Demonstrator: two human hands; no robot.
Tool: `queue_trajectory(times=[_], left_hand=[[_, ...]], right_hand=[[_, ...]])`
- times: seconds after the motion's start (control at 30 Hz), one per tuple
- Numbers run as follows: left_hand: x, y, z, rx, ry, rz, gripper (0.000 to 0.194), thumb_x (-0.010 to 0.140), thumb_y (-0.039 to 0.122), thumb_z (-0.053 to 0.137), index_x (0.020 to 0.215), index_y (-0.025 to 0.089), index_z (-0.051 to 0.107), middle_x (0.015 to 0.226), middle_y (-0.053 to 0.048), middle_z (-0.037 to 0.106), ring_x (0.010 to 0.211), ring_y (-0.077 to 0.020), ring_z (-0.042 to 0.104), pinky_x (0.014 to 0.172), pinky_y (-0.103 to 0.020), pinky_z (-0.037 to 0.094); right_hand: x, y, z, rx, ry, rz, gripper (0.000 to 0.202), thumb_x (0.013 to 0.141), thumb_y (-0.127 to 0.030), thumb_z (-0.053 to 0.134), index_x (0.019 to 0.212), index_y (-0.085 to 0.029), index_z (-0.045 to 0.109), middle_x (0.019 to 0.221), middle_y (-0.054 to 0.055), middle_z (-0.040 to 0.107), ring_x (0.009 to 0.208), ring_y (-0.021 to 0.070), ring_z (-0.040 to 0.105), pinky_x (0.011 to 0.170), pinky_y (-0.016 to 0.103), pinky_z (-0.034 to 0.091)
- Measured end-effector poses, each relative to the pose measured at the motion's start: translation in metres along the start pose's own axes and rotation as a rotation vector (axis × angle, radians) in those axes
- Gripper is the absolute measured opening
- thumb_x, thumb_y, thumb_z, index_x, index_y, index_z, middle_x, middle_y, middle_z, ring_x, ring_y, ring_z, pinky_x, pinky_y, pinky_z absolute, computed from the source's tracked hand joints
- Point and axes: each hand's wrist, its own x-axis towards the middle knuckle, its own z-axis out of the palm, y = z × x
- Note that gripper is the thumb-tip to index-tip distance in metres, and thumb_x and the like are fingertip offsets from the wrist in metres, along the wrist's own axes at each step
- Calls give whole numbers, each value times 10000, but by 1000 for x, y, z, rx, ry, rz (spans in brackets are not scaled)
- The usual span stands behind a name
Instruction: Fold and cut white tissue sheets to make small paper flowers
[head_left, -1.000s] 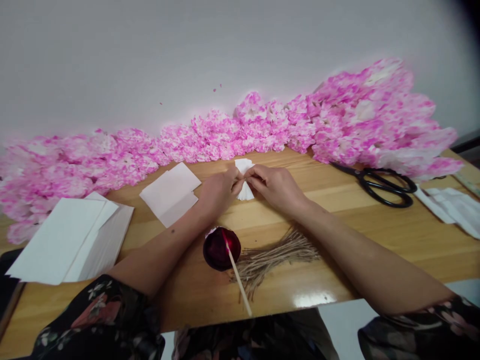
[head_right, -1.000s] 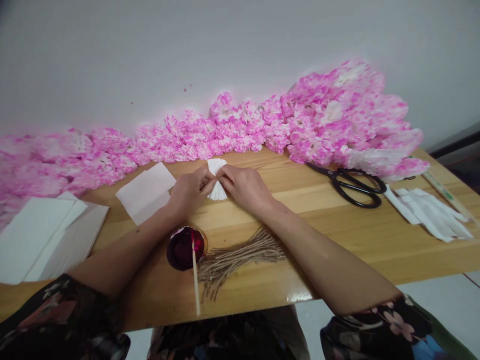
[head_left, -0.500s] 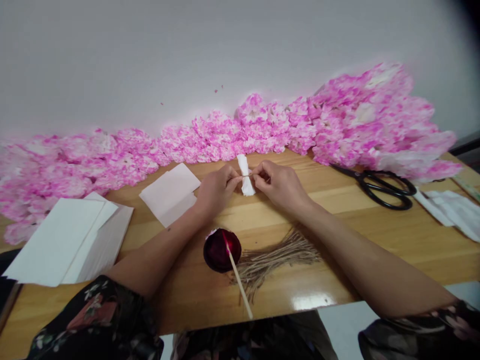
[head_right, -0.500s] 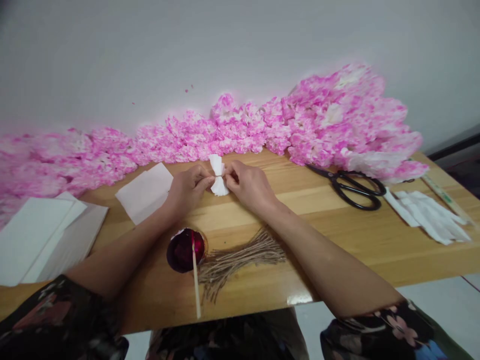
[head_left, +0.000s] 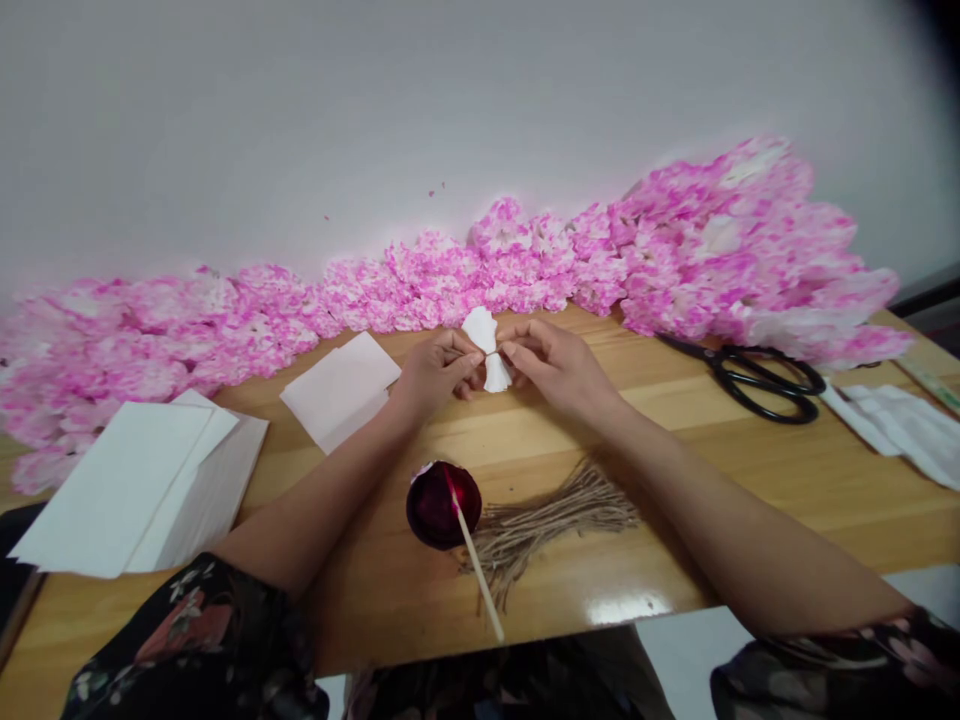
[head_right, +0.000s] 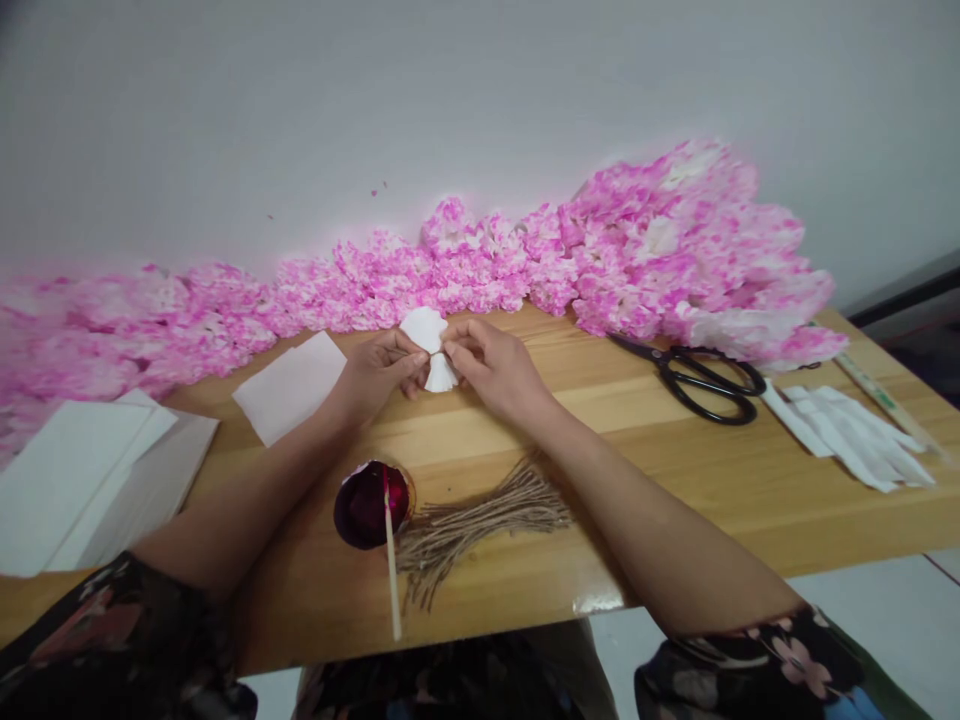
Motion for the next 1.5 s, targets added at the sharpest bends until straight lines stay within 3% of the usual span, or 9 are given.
queue_trajectory(times=[0.13,0.27,0.43,0.57,0.8,0.97,1.13,1.3,1.5], left_hand=[[1,-2,0,-112,-1,1,256,785,320,722,791,145,536,608,4,649,519,-89,613,475,-189,497],[1,-4,-1,-154,-94,51,345,754,411,755,821,149,541,671,-12,677,569,-105,639,512,-212,509],[1,-3,-2,-149,-159,125,406,701,481,791,772,149,567,636,20,636,557,-82,588,538,-202,467],[3,-6,-3,-124,-239,40,443,694,531,779,800,140,601,628,-1,653,524,-100,587,506,-218,458],[2,-5,-5,-40,-236,-22,443,696,534,770,820,125,654,652,-25,683,511,-103,584,510,-227,468],[1,-2,-4,-31,-228,-61,407,694,478,782,846,128,644,703,-29,694,537,-108,605,485,-217,485],[0,2,-3,-72,-206,-71,383,705,448,781,821,141,583,639,4,651,486,-86,582,439,-192,471],[-1,9,-7,35,-239,-43,352,774,468,705,833,125,650,625,0,647,439,-58,534,419,-172,412],[-2,7,-9,165,-274,-20,305,818,417,642,696,146,573,554,26,565,449,-62,499,448,-179,392]], right_hand=[[1,1,-1,161,-59,107,283,886,-425,568,922,-161,661,853,44,675,675,138,591,627,278,476],[1,6,0,466,-194,216,405,861,-538,592,933,-159,715,937,82,707,786,167,631,710,300,516],[0,11,1,593,-181,341,452,789,-589,670,894,-155,735,906,95,730,788,190,642,732,324,506],[-2,7,1,647,-264,288,404,781,-531,712,954,-167,736,977,75,738,849,187,647,788,318,488],[0,2,1,769,-294,271,443,679,-346,838,1071,-194,697,964,42,746,819,179,677,813,338,508],[-2,1,0,734,-409,288,368,737,-361,795,1028,-163,687,870,60,742,752,183,683,811,375,518],[-2,7,-1,609,-318,265,287,723,-382,798,862,-157,687,769,23,702,725,148,639,703,278,486],[0,13,-2,602,-274,271,343,686,-423,814,847,-144,695,772,29,686,695,132,599,694,274,473],[0,5,-3,475,-283,227,352,671,-439,804,799,-143,662,732,8,661,665,131,573,656,273,451]])
